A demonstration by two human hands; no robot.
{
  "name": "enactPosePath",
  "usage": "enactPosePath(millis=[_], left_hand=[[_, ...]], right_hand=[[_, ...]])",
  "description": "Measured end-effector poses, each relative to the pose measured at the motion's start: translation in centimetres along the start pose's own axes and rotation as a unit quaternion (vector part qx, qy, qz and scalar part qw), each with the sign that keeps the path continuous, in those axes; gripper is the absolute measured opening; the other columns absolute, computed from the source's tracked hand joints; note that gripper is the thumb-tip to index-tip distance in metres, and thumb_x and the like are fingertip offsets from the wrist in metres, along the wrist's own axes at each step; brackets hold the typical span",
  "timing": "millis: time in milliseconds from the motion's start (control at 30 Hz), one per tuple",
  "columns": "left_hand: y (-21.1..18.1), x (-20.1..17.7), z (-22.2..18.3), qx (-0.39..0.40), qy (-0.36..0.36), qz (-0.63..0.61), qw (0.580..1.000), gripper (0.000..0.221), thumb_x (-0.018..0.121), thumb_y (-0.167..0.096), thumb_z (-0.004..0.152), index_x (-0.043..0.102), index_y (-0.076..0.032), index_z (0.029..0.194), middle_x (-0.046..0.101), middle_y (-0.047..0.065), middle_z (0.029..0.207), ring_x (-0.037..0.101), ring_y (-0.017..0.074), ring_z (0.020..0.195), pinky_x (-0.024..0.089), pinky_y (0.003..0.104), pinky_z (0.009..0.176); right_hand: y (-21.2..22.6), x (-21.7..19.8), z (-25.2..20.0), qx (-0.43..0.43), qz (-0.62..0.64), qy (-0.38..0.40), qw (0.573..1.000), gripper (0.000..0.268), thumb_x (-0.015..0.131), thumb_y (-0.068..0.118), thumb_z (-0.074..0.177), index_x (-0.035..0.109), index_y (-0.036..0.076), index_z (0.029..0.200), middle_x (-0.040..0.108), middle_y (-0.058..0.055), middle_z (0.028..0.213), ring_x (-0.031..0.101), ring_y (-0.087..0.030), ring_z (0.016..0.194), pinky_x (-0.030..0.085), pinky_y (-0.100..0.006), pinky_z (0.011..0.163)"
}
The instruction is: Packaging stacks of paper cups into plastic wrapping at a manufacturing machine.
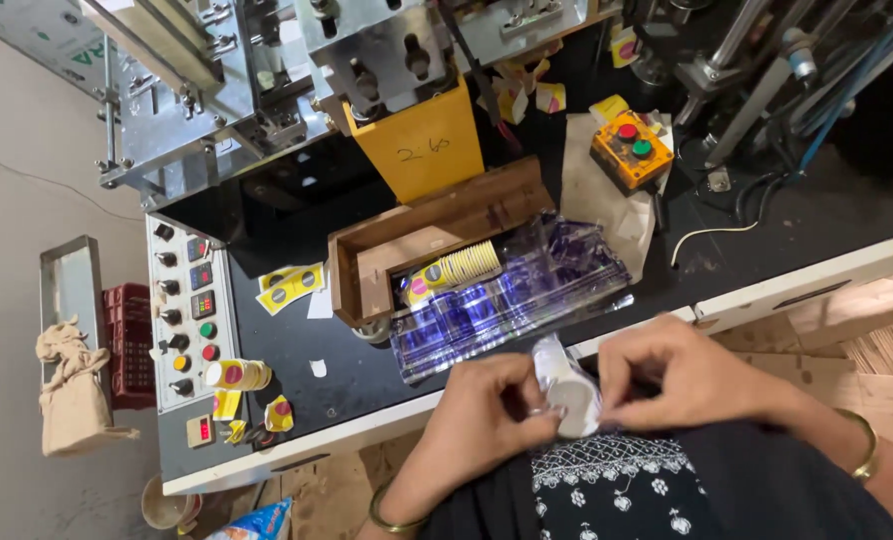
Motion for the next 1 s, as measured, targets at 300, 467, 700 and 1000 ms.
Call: enactPosePath(millis=[300,467,700,1000], left_hand=[[-6.9,-4.4,1.3,0.165,-0.257,0.105,0.946,0.022,0.08,-0.006,0.087,0.059,-0.004,0.08,0.06,0.008,0.073,0.061,0.02,0.065,0.048,0.031,0.06],[-8.6,-4.4,1.0,0.208,-0.262,0.132,0.933,0.022,0.079,-0.005,0.087,0.058,-0.005,0.082,0.059,0.007,0.075,0.06,0.0224,0.068,0.047,0.033,0.061],[-5.4,-5.9,1.7,0.044,-0.243,0.007,0.969,0.013,0.07,-0.003,0.088,0.058,-0.004,0.092,0.074,0.002,0.113,0.07,0.0179,0.069,0.056,0.027,0.064],[-6.8,-5.1,0.2,0.158,-0.134,0.292,0.934,0.037,0.074,-0.01,0.086,0.072,0.0,0.122,0.06,0.014,0.087,0.059,0.0314,0.083,0.049,0.042,0.074]], right_hand=[[6.4,-5.4,0.4,0.067,-0.175,-0.363,0.913,0.009,0.081,0.001,0.079,0.073,0.001,0.081,0.074,-0.004,0.077,0.068,-0.01,0.072,0.055,-0.026,0.066],[6.9,-4.0,0.7,-0.007,-0.116,-0.282,0.952,0.008,0.08,-0.001,0.084,0.071,-0.002,0.084,0.075,-0.008,0.084,0.073,-0.012,0.081,0.059,-0.027,0.072],[6.8,-4.8,1.0,-0.088,-0.07,-0.287,0.951,0.008,0.073,-0.002,0.088,0.065,0.0,0.09,0.073,-0.009,0.1,0.071,-0.012,0.089,0.06,-0.025,0.079],[4.6,-5.1,0.2,-0.084,-0.047,-0.306,0.947,0.009,0.066,-0.009,0.09,0.062,-0.001,0.092,0.074,-0.013,0.099,0.076,-0.018,0.095,0.064,-0.031,0.086]])
Point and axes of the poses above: each hand's wrist, its own z-axis towards the middle knuckle, its own x-axis out of the palm, y = z × x, the point moved 9 cm from there along z, towards the middle knuckle
